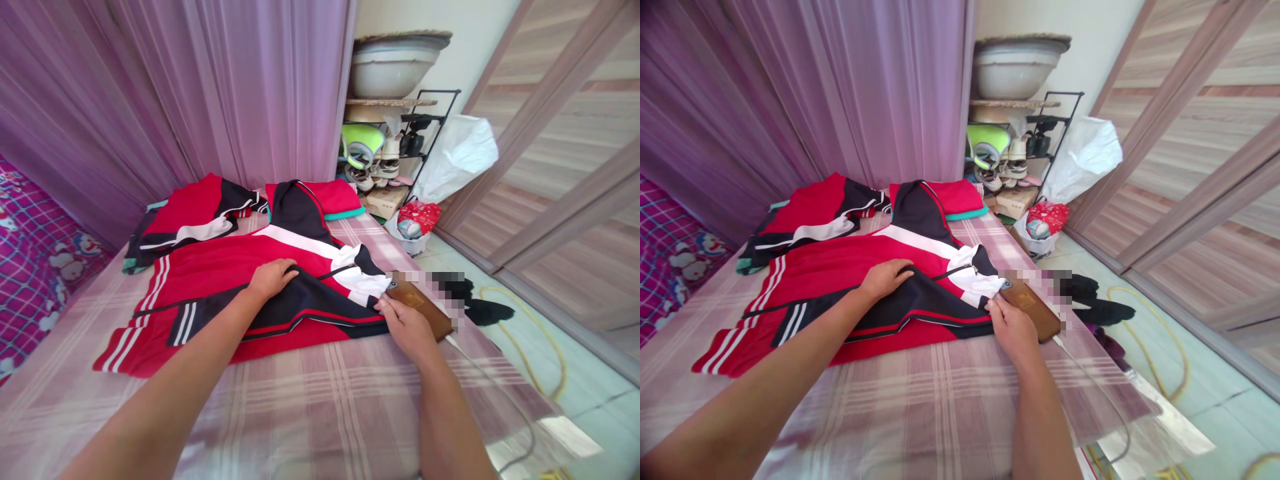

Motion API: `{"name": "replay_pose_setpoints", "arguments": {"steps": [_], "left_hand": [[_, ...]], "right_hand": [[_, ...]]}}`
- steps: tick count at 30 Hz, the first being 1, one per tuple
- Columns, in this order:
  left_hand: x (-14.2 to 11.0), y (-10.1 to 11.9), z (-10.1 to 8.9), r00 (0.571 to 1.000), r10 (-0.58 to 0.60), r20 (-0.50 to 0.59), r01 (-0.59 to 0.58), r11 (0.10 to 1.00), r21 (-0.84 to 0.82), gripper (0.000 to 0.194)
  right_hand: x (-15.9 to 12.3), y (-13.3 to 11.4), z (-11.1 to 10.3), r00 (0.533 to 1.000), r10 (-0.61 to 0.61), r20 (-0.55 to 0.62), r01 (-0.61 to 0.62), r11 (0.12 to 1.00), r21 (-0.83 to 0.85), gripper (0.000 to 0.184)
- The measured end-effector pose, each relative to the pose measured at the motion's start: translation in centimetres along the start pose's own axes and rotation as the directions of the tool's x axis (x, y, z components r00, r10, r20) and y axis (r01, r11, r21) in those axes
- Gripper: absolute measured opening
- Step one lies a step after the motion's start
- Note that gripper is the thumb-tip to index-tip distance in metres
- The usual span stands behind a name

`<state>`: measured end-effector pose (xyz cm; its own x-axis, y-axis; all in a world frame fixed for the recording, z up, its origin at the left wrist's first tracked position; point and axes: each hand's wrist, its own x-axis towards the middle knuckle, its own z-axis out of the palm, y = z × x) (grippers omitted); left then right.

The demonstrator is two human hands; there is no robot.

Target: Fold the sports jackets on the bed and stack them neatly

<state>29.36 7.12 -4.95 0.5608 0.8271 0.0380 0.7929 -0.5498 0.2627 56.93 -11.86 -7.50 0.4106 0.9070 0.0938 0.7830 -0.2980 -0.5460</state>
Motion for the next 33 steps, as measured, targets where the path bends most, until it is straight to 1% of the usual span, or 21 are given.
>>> {"name": "replay_pose_setpoints", "arguments": {"steps": [2, 5, 8, 10, 12, 14, 16, 19, 23, 26, 29, 33], "left_hand": [[-0.3, -0.4, 0.0, 1.0, -0.002, -0.02, 0.002, 1.0, 0.01, 0.042], [-0.8, -1.1, -0.6, 0.999, -0.027, -0.046, 0.027, 1.0, 0.01, 0.045], [-1.7, -2.2, -1.4, 0.998, -0.055, -0.012, 0.055, 0.998, -0.016, 0.051], [-2.5, -3.3, -1.9, 0.997, -0.068, 0.043, 0.068, 0.997, -0.02, 0.055], [-3.6, -4.7, -2.5, 0.994, -0.075, 0.075, 0.076, 0.997, -0.009, 0.056], [-4.7, -6.0, -3.1, 0.995, -0.078, 0.063, 0.078, 0.997, 0.007, 0.054], [-5.6, -7.1, -3.6, 0.995, -0.097, 0.023, 0.096, 0.995, 0.025, 0.051], [-6.5, -8.0, -3.9, 0.988, -0.154, -0.01, 0.154, 0.988, 0.031, 0.051], [-7.0, -8.3, -3.8, 0.981, -0.192, 0.036, 0.19, 0.981, 0.037, 0.056], [-7.6, -8.7, -4.2, 0.981, -0.183, 0.059, 0.18, 0.982, 0.052, 0.056], [-8.5, -9.1, -4.8, 0.975, -0.218, 0.052, 0.213, 0.973, 0.094, 0.054], [-9.5, -9.2, -5.3, 0.962, -0.272, 0.015, 0.268, 0.954, 0.131, 0.054]], "right_hand": [[0.2, 0.5, 0.0, 1.0, 0.005, 0.015, -0.006, 0.998, 0.055, 0.039], [0.2, 0.7, -0.3, 0.998, 0.006, 0.056, -0.013, 0.992, 0.125, 0.039], [0.1, 0.6, -0.6, 0.996, -0.017, 0.085, -0.001, 0.977, 0.214, 0.035], [0.0, 0.7, -0.8, 0.993, -0.037, 0.112, 0.003, 0.957, 0.288, 0.031], [0.0, 0.8, -0.8, 0.987, -0.062, 0.148, 0.002, 0.928, 0.373, 0.031], [0.0, 0.9, -0.8, 0.986, -0.071, 0.154, -0.005, 0.896, 0.444, 0.034], [0.0, 0.9, -0.7, 0.989, -0.072, 0.13, 0.001, 0.88, 0.474, 0.036], [0.1, 0.6, -0.4, 0.994, -0.076, 0.084, 0.034, 0.907, 0.421, 0.033], [0.2, -0.1, 0.0, 0.998, -0.065, 0.001, 0.063, 0.975, 0.212, 0.025], [0.2, -0.6, 0.2, 0.998, -0.038, -0.044, 0.042, 0.994, 0.105, 0.025], [0.2, -0.9, 0.3, 0.998, 0.01, -0.063, -0.005, 0.998, 0.066, 0.026], [0.1, -1.2, 0.3, 0.994, -0.045, -0.104, 0.05, 0.998, 0.047, 0.028]]}}
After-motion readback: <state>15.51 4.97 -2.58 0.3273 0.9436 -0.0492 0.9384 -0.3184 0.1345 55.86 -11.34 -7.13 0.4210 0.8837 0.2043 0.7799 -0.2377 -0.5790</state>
